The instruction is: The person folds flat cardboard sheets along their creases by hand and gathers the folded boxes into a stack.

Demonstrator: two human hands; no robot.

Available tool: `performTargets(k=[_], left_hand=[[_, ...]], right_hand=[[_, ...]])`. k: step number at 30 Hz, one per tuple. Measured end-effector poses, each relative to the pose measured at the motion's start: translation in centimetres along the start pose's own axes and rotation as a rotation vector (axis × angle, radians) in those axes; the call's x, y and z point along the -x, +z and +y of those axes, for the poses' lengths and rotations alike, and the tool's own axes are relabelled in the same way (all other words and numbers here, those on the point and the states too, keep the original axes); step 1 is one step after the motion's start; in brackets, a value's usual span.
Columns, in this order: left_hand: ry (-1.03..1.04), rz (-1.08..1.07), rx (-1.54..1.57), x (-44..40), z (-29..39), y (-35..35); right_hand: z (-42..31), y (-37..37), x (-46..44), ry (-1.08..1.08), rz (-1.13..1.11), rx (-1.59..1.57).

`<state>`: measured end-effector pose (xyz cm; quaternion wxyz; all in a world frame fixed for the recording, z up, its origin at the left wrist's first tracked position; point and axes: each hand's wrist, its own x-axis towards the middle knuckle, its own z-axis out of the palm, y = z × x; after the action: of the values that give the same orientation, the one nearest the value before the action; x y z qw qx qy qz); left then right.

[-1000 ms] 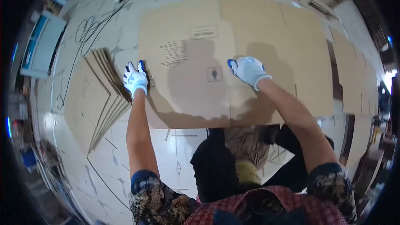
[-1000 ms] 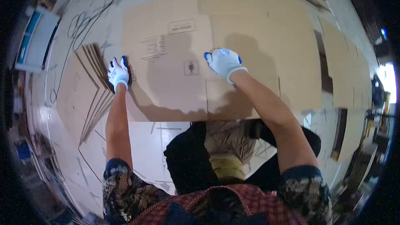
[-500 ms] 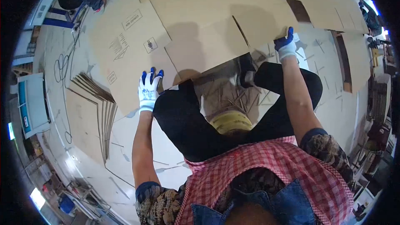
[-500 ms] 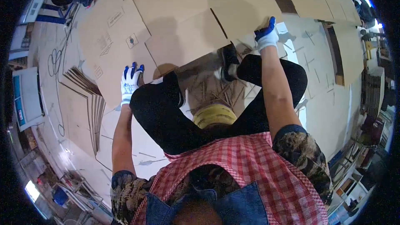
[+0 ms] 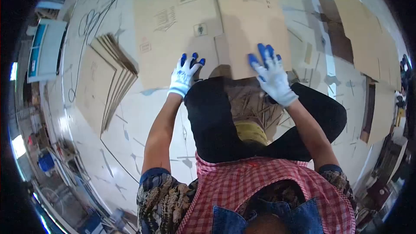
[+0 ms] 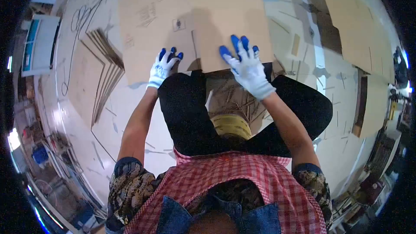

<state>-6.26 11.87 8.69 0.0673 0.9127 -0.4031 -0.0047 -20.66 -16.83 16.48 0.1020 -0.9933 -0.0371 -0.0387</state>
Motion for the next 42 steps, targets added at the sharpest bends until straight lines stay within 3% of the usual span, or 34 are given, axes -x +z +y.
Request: performTargets(k=[1, 4, 23, 25, 28, 30, 33, 36, 39, 40, 42], left_hand=[[-0.021, -0.058, 0.021, -0.2, 0.4, -0.8], [-0.044, -0.094, 0.052, -0.4, 0.9, -1.6], [-0.05, -0.12, 0.074, 0.0, 1.1, -1.3], [-0.071, -0.216, 0.071, -0.7, 1.3, -2.3], [-0.028, -0.04, 0.121, -3.4, 1.7, -3.2], [-0.007, 0.038, 0.16, -5.6, 2.2, -2.9], [0.157, 0.402, 0.115, -9.8, 2.6, -0.3], [0.126, 0.364, 0.16, -10.4, 2.4, 1.7], [0.125, 0.389, 0.184, -10.2, 2.6, 2.1], [0.135, 0.439, 0.19, -10.4, 2.6, 2.1], [0.145, 0.479, 0.199, -10.4, 2.8, 2.3]], right_hand=[[-0.6, 1.4, -0.5, -0.018, -0.009, 0.001], [-1.6, 4.2, -2.1, 0.118, -0.322, 0.171], [-2.5, 5.3, -2.8, 0.198, -0.533, 0.273], [-2.6, 5.1, -3.4, 0.198, -0.495, 0.295], [-2.1, 6.8, -2.7, 0.145, -0.512, 0.371], [-1.2, 8.7, -2.1, 0.096, -0.388, 0.42], [-0.9, 9.2, -0.9, 0.071, -0.302, 0.45], [-0.7, 9.4, -1.1, 0.057, -0.233, 0.45], [-0.9, 7.4, -1.5, 0.05, -0.459, 0.198], [-0.5, 5.2, -3.7, 0.048, -0.441, 0.197], [1.1, -0.1, -10.4, -0.106, -0.398, -0.385]])
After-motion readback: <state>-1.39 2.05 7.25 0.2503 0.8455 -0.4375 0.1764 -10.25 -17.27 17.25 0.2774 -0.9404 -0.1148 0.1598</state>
